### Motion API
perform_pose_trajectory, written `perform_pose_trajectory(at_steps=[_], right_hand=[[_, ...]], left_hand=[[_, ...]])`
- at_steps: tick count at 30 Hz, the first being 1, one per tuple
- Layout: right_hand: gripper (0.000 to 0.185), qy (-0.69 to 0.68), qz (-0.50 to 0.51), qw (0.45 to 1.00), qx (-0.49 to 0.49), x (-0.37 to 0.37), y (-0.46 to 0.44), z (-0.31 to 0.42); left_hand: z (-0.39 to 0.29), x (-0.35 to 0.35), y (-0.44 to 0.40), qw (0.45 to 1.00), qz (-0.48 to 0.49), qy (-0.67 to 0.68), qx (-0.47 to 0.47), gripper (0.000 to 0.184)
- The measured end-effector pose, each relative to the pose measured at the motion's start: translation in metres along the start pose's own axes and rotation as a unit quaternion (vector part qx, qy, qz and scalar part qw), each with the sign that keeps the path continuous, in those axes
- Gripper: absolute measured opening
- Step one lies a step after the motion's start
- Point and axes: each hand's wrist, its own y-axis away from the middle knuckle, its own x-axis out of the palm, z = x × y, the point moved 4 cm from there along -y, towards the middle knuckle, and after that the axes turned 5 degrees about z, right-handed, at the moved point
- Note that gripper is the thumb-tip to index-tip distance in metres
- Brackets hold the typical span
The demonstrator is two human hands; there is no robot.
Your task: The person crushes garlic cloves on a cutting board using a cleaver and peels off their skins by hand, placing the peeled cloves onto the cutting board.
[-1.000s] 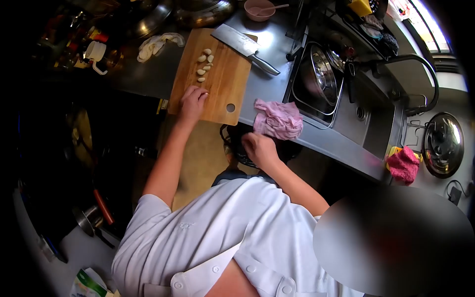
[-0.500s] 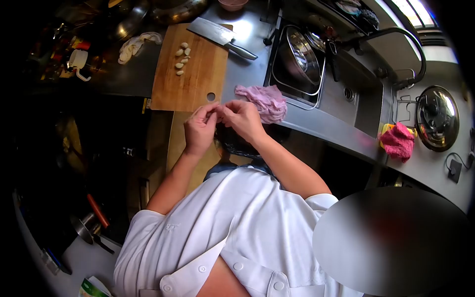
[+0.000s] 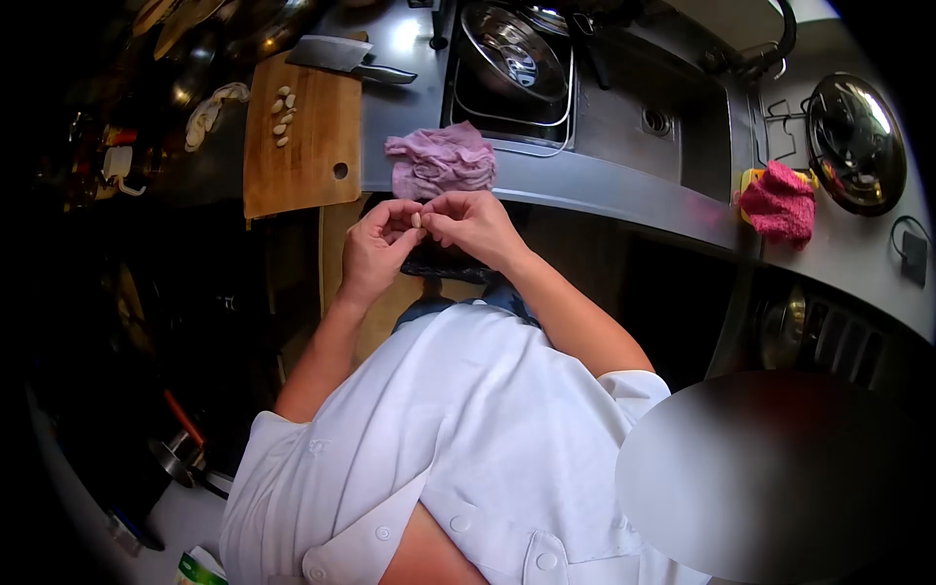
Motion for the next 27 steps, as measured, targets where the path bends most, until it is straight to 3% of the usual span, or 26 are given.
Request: perform_pose_trajectory(at_steps=[5,10,13,19,27], right_hand=[[0.023,0.173,-0.062,0.98,-0.083,-0.01,0.025,0.007],[0.024,0.199,-0.101,0.971,-0.087,-0.018,0.041,0.008],[0.024,0.215,-0.115,0.966,-0.081,-0.022,0.045,0.004],[0.024,0.146,-0.09,0.985,-0.031,-0.032,0.044,-0.006],[0.018,0.081,-0.069,0.994,0.008,-0.029,0.04,-0.017]], left_hand=[[-0.004,0.027,0.006,0.995,-0.021,-0.088,0.029,0.022],[-0.008,0.047,0.009,0.987,-0.048,-0.128,0.081,0.022],[-0.005,0.055,0.01,0.989,-0.045,-0.121,0.065,0.021],[0.018,0.056,0.009,0.998,0.005,0.056,-0.042,0.024],[0.032,0.053,0.013,0.972,0.035,0.212,-0.098,0.026]])
